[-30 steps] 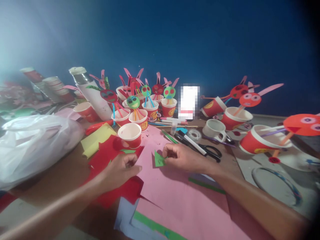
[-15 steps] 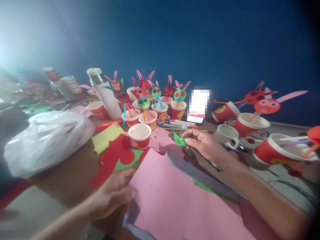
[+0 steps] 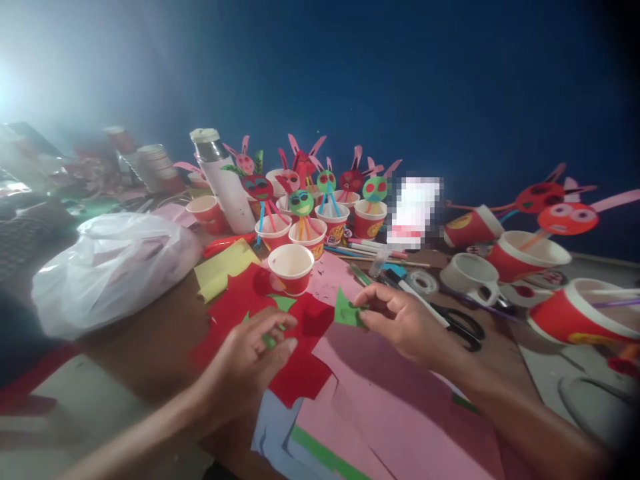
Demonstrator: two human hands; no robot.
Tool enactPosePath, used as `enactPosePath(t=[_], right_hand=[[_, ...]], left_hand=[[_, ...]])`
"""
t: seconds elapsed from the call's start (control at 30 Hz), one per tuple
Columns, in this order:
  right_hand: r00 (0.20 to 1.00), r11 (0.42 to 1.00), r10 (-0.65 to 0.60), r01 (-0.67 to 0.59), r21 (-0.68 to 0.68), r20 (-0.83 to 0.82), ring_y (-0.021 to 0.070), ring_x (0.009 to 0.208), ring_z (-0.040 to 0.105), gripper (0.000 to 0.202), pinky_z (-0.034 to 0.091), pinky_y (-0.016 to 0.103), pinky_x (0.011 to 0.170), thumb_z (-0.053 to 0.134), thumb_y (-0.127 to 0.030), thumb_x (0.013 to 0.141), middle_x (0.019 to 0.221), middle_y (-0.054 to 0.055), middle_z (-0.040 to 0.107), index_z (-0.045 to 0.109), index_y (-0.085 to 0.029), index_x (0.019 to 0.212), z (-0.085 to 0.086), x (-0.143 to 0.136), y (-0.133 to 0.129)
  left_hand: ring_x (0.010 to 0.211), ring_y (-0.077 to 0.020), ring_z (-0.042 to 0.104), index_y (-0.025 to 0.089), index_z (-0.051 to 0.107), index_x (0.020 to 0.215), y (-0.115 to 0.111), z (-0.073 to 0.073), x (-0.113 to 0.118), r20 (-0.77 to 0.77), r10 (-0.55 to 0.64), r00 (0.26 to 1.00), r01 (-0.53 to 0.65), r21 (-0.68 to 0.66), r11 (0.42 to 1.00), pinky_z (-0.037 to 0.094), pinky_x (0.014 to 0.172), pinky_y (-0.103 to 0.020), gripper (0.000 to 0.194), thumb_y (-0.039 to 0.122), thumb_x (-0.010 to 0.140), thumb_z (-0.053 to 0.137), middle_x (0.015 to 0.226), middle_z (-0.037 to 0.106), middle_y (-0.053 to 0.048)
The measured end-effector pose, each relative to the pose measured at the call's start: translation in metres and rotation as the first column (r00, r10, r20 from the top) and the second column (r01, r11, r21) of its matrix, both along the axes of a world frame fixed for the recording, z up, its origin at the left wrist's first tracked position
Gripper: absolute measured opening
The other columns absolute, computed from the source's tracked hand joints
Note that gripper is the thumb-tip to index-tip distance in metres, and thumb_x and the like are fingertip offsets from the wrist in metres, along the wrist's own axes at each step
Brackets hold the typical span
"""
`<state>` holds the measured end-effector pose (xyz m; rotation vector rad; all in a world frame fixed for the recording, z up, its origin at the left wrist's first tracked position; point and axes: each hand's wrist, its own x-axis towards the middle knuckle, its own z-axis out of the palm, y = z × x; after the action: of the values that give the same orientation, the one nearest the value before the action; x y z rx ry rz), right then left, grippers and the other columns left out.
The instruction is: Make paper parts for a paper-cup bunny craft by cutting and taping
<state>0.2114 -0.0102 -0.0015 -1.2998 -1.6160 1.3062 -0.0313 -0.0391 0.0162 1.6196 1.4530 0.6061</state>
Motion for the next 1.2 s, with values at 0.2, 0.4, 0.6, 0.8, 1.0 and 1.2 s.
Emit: enactPosePath(t=[0.2, 0.4, 0.6, 0.8, 1.0, 1.2], right_hand=[[0.992, 0.993, 0.121, -0.121, -0.002, 0.022, 0.0109, 0.063, 0.049, 0.004, 0.037, 0.022, 0.057, 0.053, -0.018, 0.081, 0.069, -0.005, 0.056, 0.054, -0.021, 0.080, 0.001, -0.020, -0.020], [0.991, 0.992, 0.119, -0.120, -0.025, -0.056, 0.0113, 0.060, 0.051, 0.006, 0.039, 0.022, 0.057, 0.050, -0.018, 0.082, 0.067, -0.005, 0.056, 0.054, -0.021, 0.081, -0.002, -0.026, -0.028], [0.997, 0.999, 0.009, -0.012, -0.039, -0.072, 0.0150, 0.064, 0.060, 0.005, 0.046, 0.026, 0.062, 0.051, -0.019, 0.082, 0.066, -0.002, 0.063, 0.053, -0.021, 0.086, -0.005, -0.019, -0.015], [1.000, 1.000, 0.023, -0.023, -0.013, 0.015, 0.0152, 0.064, 0.062, 0.007, 0.047, 0.026, 0.060, 0.051, -0.025, 0.083, 0.067, 0.000, 0.066, 0.056, -0.020, 0.082, -0.003, -0.011, -0.006], [0.996, 0.999, 0.018, -0.022, 0.046, 0.083, 0.0149, 0.062, 0.061, 0.010, 0.048, 0.027, 0.060, 0.052, -0.028, 0.083, 0.068, 0.000, 0.066, 0.057, -0.020, 0.081, -0.006, -0.001, 0.002], [0.979, 0.989, 0.015, -0.045, 0.142, 0.205, 0.0153, 0.063, 0.061, 0.015, 0.046, 0.025, 0.059, 0.049, -0.029, 0.085, 0.068, 0.001, 0.065, 0.057, -0.019, 0.078, 0.000, 0.009, 0.008]], left_hand=[[0.046, -0.0096, 0.048, 0.015, 0.055, 0.091, 0.016, -0.009, 0.020, 0.269, 0.012, 0.963, 0.068, -0.286, 0.956, 0.038, 0.039, -0.019, 0.033, 0.042, 0.072, 0.060, 0.056, 0.053, 0.003], [0.036, -0.0069, 0.042, 0.017, 0.050, 0.064, 0.015, -0.011, 0.027, 0.244, 0.046, 0.969, 0.032, -0.306, 0.951, 0.035, 0.039, -0.018, 0.021, 0.035, 0.068, 0.060, 0.041, 0.048, 0.006], [0.041, -0.0063, 0.040, 0.016, 0.050, 0.063, 0.026, 0.001, -0.014, 0.045, 0.086, 0.995, -0.079, -0.147, 0.986, 0.031, 0.043, -0.018, 0.022, 0.034, 0.072, 0.059, 0.043, 0.044, 0.008], [0.045, -0.0079, 0.040, 0.015, 0.060, 0.068, 0.054, -0.006, -0.057, -0.203, 0.138, 0.969, -0.135, 0.029, 0.990, 0.029, 0.044, -0.019, 0.024, 0.038, 0.074, 0.056, 0.049, 0.048, 0.006], [0.053, -0.0130, 0.052, 0.015, 0.064, 0.068, 0.069, -0.021, -0.062, -0.288, 0.123, 0.950, -0.107, 0.070, 0.992, 0.036, 0.049, -0.021, 0.026, 0.041, 0.071, 0.059, 0.056, 0.059, 0.002], [0.065, -0.0187, 0.059, 0.019, 0.067, 0.083, 0.063, -0.010, -0.064, -0.405, 0.154, 0.901, -0.102, 0.147, 0.984, 0.040, 0.060, -0.025, 0.029, 0.044, 0.072, 0.058, 0.072, 0.067, -0.001]])
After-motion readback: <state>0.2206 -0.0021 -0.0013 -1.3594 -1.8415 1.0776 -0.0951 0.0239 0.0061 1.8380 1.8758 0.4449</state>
